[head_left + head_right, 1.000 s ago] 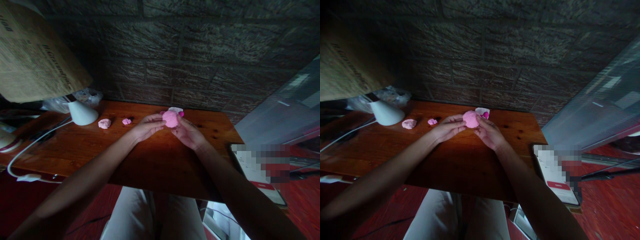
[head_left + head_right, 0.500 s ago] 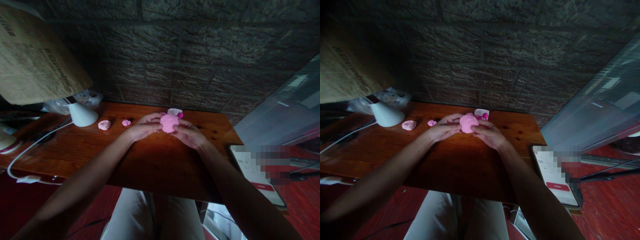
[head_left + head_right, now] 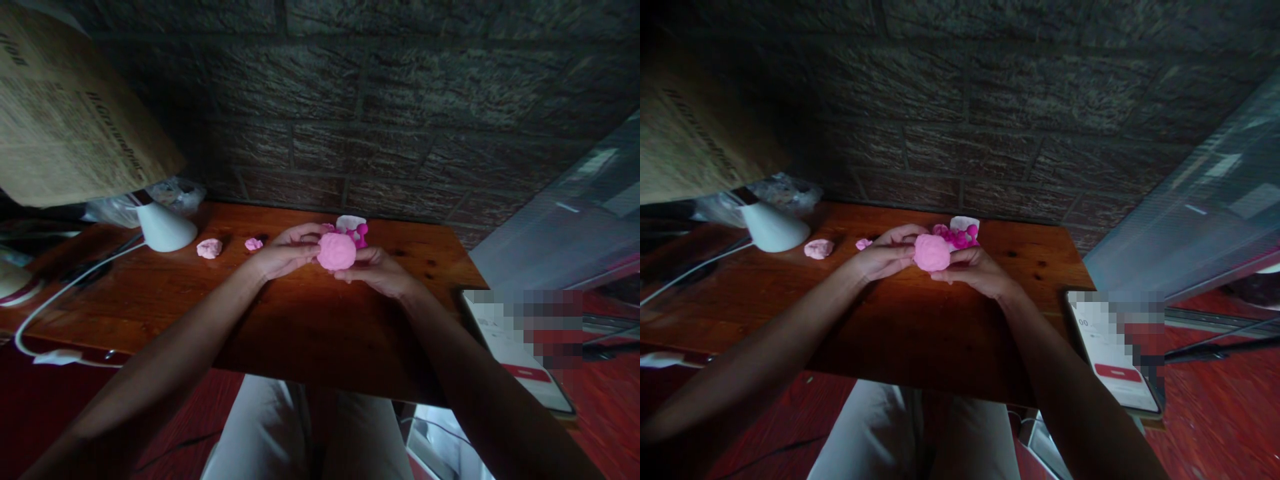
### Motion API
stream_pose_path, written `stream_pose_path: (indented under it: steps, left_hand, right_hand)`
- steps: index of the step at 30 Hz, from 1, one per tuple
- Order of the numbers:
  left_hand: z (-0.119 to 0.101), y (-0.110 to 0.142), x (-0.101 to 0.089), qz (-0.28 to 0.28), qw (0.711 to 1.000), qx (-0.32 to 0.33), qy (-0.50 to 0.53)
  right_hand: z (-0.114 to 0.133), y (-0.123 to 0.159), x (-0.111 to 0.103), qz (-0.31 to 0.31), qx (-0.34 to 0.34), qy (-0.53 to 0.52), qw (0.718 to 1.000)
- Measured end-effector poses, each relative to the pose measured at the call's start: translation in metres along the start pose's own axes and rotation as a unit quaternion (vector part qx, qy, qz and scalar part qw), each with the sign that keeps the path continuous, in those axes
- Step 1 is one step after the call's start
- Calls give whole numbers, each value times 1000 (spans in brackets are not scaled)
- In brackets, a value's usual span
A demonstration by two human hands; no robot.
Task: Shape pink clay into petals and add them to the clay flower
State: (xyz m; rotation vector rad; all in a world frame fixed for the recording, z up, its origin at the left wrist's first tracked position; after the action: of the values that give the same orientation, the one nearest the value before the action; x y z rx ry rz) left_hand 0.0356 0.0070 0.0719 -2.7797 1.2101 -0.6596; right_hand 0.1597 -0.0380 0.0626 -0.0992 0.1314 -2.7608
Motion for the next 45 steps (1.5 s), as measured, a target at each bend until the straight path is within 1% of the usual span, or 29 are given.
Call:
stream_pose_path:
  steps: [4, 7, 9, 10, 12, 13, 16, 19, 21, 23, 25, 27, 29, 32, 35, 40, 45]
  left_hand:
    - [-4, -1, -1, 0, 999, 12, -42]
    - [-10, -1, -11, -32, 991, 40, -120]
    - [-16, -1, -15, -49, 979, 59, -190]
    - [-19, -1, -14, -51, 971, 67, -225]
    - [-23, 0, -10, -41, 952, 85, -290]
    - [-25, 1, -6, -30, 943, 96, -318]
    - [-26, 2, 10, 19, 916, 122, -382]
    - [-22, 4, 21, 67, 902, 123, -407]
    - [-19, 3, 21, 70, 907, 111, -399]
    - [-17, 2, 14, 41, 921, 101, -374]
    - [-13, -1, 4, -4, 933, 95, -346]
    - [-6, -3, -5, -33, 939, 82, -332]
    - [5, -5, -8, -21, 942, 52, -331]
    - [20, -5, -6, 22, 935, -7, -354]
    - [23, -3, -6, 31, 931, -36, -362]
    - [23, -3, -8, 22, 933, -31, -359]
    - [22, -3, -7, 11, 919, -14, -394]
  right_hand:
    - [-2, 2, 1, 16, 23, 15, 999]
    - [-10, 3, -5, 24, 80, -2, 997]
    - [-19, 4, -14, -2, 127, -37, 991]
    - [-23, 4, -20, -29, 143, -61, 987]
    - [-29, 3, -31, -84, 162, -106, 977]
    - [-32, 3, -34, -100, 169, -120, 973]
    - [-37, 1, -33, -102, 178, -110, 973]
    - [-35, 0, -32, -96, 156, -40, 982]
    - [-31, 0, -33, -95, 130, 10, 987]
    - [-27, -1, -34, -90, 101, 55, 989]
    - [-22, -2, -33, -82, 68, 101, 989]
    - [-16, -4, -29, -70, 29, 150, 986]
    - [-13, -5, -25, -67, -2, 189, 980]
    - [-12, -6, -23, -78, -26, 218, 972]
    - [-14, -6, -25, -94, -34, 236, 966]
    - [-12, -5, -25, -106, -56, 299, 947]
    - [-8, -4, -19, -91, -81, 325, 938]
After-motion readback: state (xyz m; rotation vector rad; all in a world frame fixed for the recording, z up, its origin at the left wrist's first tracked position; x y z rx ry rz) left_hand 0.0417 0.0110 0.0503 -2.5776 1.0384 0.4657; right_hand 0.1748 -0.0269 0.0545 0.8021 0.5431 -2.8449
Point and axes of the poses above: each hand's wrist, its own y-axis away from the middle knuckle, its own x-axis out of the palm, z = x × y, the point moved 8 cm from there along -y, towards the middle knuckle, and after that the axes turned 1 degree about x, right-handed, at the moved point
